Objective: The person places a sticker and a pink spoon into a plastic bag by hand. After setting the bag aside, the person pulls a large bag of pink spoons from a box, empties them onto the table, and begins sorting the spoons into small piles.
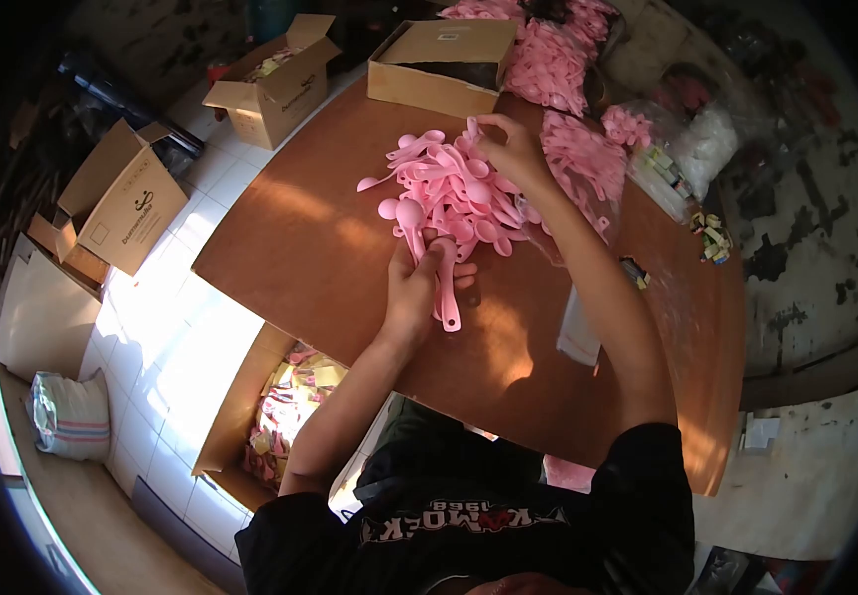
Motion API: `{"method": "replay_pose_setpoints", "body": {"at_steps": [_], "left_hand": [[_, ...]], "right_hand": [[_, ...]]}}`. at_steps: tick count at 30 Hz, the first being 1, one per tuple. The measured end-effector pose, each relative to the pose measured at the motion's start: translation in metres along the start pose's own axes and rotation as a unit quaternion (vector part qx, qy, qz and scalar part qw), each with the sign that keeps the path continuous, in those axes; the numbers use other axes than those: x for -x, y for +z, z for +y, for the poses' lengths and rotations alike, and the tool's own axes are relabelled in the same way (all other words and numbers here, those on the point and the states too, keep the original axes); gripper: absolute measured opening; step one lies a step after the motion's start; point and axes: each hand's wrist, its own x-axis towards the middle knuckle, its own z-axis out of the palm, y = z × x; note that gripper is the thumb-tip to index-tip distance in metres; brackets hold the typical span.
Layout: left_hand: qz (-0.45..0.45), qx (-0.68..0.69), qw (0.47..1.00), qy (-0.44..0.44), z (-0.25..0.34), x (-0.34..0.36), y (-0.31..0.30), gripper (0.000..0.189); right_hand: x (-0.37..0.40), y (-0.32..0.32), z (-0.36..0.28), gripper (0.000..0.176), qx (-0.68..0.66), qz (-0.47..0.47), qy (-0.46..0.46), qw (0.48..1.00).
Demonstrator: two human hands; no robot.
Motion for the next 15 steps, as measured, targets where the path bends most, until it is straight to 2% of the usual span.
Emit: {"method": "replay_pose_setpoints", "body": {"at_steps": [1,4,5,7,8,9,11,12,13,15], "left_hand": [[-0.003,-0.017,1.0,0.022,0.008,-0.009,0.003,0.028],[-0.025,-0.047,0.994,0.096,0.027,-0.054,0.019,0.031],[-0.028,-0.053,0.991,0.116,0.03,-0.073,0.024,0.031],[-0.046,-0.129,0.985,0.109,0.038,-0.108,0.027,0.029],[-0.02,-0.18,0.978,0.107,0.041,-0.119,0.03,0.025],[-0.026,-0.182,0.977,0.107,0.046,-0.123,0.034,0.025],[0.003,-0.293,0.952,0.094,0.056,-0.132,0.042,0.027],[-0.01,-0.252,0.959,0.128,0.041,-0.159,0.032,0.027],[-0.016,-0.253,0.96,0.123,0.037,-0.174,0.029,0.027],[0.005,-0.333,0.932,0.146,0.031,-0.192,0.029,0.031]], "right_hand": [[0.005,-0.007,-0.001,0.039,0.067,-0.001,-0.03,0.997],[0.025,-0.024,-0.002,0.035,0.047,-0.001,-0.058,0.997],[0.036,-0.032,-0.007,0.035,0.048,0.002,-0.056,0.997],[0.058,-0.049,-0.018,0.038,-0.045,-0.057,0.028,0.997],[0.065,-0.059,-0.015,0.035,0.021,-0.056,0.006,0.998],[0.071,-0.068,-0.007,0.035,0.021,-0.049,0.006,0.999],[0.085,-0.085,0.011,0.035,-0.043,-0.092,-0.039,0.994],[0.095,-0.098,0.008,0.036,-0.044,-0.126,-0.017,0.991],[0.104,-0.109,0.007,0.036,-0.044,-0.121,-0.011,0.992],[0.117,-0.125,0.008,0.027,0.067,-0.215,0.049,0.973]]}}
